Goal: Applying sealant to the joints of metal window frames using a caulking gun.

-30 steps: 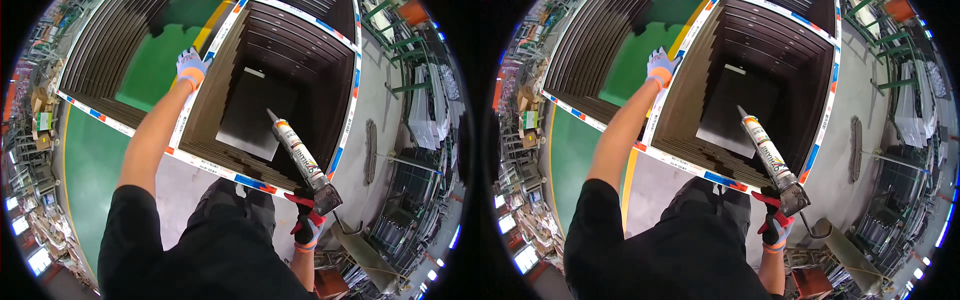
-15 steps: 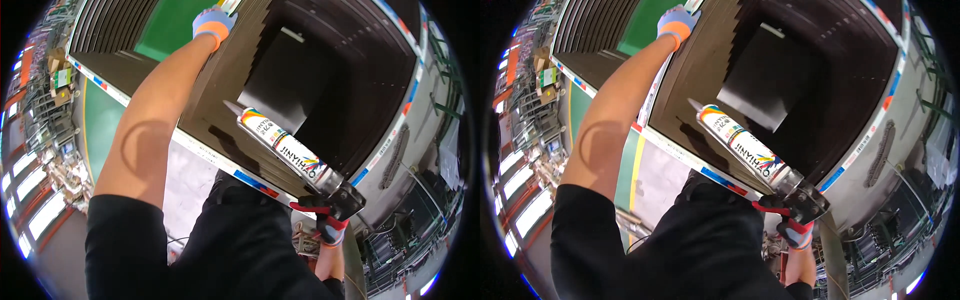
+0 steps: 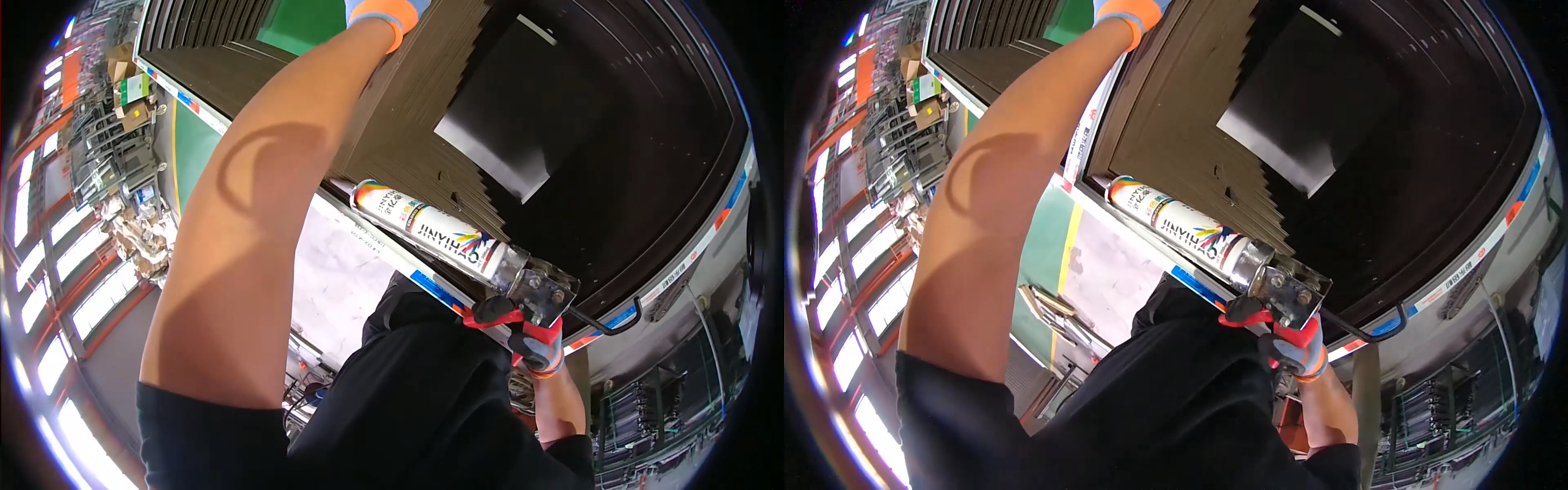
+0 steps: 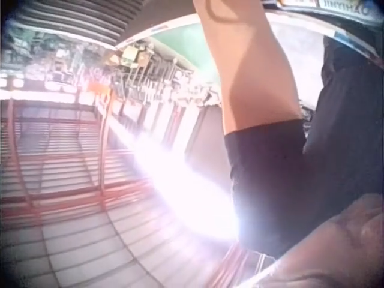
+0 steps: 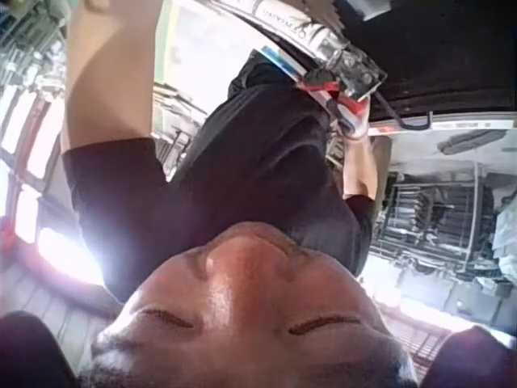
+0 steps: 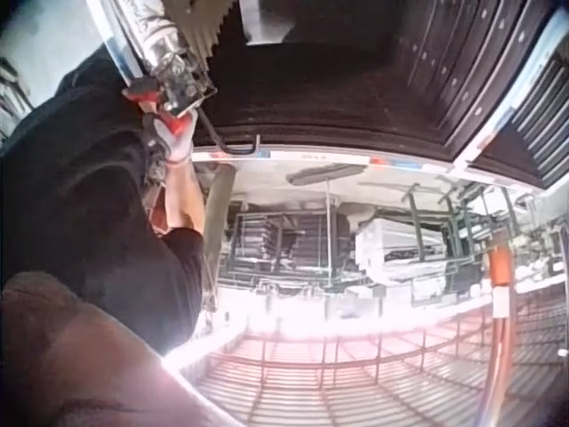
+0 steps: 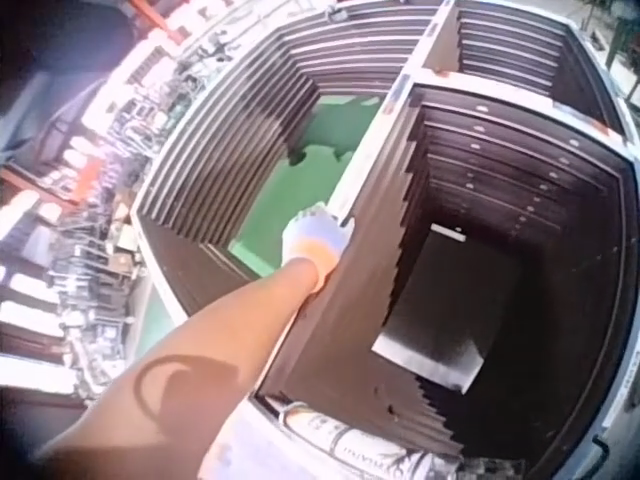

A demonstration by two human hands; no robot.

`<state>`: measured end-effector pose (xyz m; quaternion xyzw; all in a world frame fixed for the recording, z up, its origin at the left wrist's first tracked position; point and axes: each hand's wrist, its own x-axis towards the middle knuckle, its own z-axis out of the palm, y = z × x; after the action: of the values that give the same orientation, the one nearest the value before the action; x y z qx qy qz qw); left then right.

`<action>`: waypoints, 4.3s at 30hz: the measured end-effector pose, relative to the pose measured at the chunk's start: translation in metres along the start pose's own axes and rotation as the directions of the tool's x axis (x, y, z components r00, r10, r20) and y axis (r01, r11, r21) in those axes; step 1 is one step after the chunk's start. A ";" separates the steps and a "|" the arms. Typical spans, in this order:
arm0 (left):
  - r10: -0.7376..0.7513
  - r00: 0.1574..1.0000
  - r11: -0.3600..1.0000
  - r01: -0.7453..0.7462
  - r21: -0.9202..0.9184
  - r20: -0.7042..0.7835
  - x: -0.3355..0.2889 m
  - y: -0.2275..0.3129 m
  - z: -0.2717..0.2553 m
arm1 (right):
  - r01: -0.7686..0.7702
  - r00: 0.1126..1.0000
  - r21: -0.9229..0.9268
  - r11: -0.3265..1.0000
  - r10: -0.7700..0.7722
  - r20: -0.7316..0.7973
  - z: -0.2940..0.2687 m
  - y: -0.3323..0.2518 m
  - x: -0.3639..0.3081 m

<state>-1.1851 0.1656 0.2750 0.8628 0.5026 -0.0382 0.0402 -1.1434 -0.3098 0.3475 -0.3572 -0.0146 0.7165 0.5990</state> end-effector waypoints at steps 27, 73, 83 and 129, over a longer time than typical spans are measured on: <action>0.008 0.999 1.000 -0.008 0.010 -0.036 -0.003 0.013 0.005 | -0.013 0.999 0.002 1.000 0.013 0.046 -0.010 0.026 0.012; 0.121 0.984 0.950 -0.077 0.302 -0.130 0.010 -0.004 0.027 | -0.040 0.986 -0.196 0.980 0.007 -0.167 -0.047 -0.019 0.005; 0.062 0.973 0.985 -0.024 0.170 -0.221 0.018 -0.014 0.032 | -0.053 0.994 -0.058 0.997 0.048 -0.095 -0.069 0.010 0.023; 0.048 0.973 0.997 -0.033 0.070 -0.226 0.012 -0.005 0.025 | -0.063 0.998 -0.047 0.997 0.063 -0.013 -0.054 0.011 0.073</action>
<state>-1.1843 0.1756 0.2486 0.8724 0.4846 0.0451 -0.0452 -1.1258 -0.2716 0.2661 -0.3758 -0.0170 0.7324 0.5675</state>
